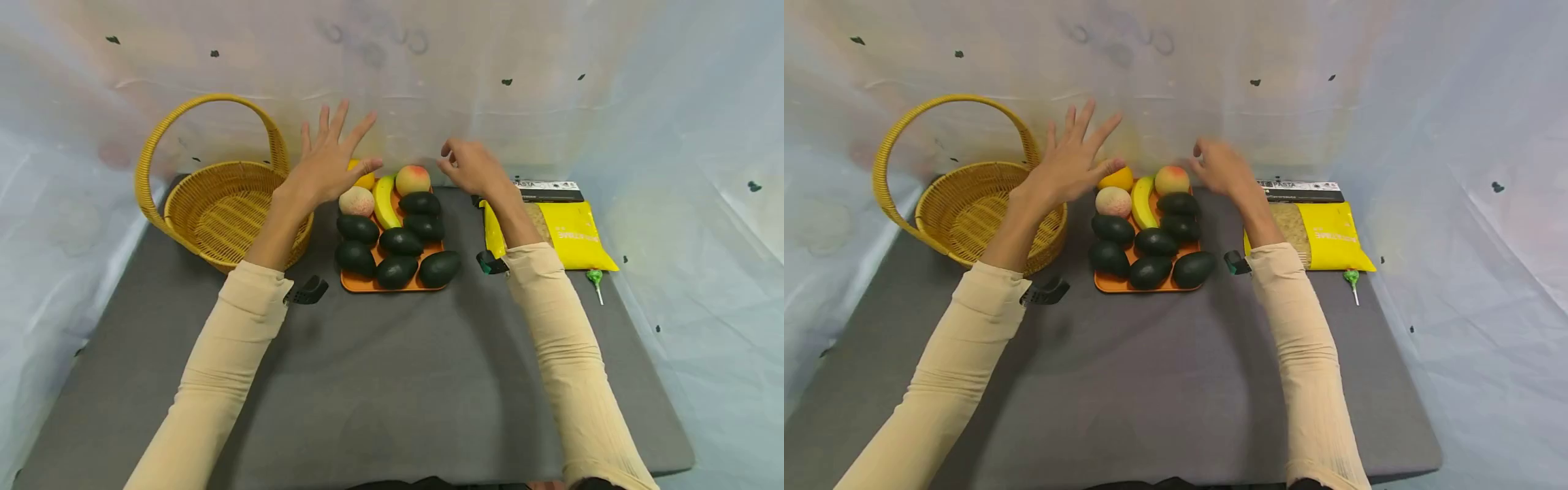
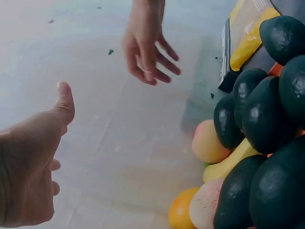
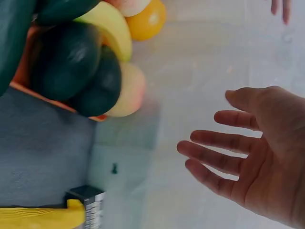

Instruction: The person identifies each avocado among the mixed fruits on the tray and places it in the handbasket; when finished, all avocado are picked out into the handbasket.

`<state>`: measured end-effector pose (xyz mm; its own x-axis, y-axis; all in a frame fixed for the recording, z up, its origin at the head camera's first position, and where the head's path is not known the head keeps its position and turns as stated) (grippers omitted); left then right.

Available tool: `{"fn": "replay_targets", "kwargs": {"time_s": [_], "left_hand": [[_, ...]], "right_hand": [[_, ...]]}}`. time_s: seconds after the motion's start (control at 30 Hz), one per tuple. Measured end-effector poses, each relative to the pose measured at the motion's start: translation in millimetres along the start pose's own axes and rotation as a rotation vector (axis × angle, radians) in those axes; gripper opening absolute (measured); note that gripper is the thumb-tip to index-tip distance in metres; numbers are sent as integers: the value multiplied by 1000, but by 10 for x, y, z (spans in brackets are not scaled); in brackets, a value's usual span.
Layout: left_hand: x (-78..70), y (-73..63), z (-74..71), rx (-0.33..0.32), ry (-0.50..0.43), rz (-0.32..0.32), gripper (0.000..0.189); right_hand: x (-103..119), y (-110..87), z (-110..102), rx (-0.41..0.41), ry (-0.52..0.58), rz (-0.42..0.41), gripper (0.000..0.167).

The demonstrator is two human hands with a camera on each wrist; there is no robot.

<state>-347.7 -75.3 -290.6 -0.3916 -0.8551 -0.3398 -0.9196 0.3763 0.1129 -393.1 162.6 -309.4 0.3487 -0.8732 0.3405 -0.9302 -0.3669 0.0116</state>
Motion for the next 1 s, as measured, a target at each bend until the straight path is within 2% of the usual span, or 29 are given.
{"fn": "replay_targets", "kwargs": {"time_s": [0.07,0.23,0.3,0.4,0.57,0.8,1.0], "left_hand": [[-25,-45,5,-15,-7,23,79],[-139,-168,54,-63,-23,141,69],[-189,-238,100,-67,-38,194,63],[-228,-364,190,-62,-62,238,57],[-233,-554,335,-60,-72,251,54],[-203,-820,473,-105,-140,252,48],[-154,-993,603,-83,-154,221,52]], "right_hand": [[-80,15,50,-2,26,9,40],[-364,51,251,-23,84,4,25],[-509,52,388,5,81,18,23],[-699,30,615,99,99,68,24],[-852,-23,916,242,235,150,23],[-839,33,1074,326,328,211,22],[-863,86,1210,418,373,233,23]]}}
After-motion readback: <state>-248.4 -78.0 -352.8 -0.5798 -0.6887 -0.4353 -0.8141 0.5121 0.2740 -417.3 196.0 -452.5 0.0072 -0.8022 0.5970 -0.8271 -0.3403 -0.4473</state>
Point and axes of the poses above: each hand's wrist, its own y-axis towards the middle knuckle, its own z-axis out of the palm, x = y × z, the point moved 8 cm from there along y, towards the middle knuckle, and after that the axes turned 2 degrees about -x, right-handed, at the moved point
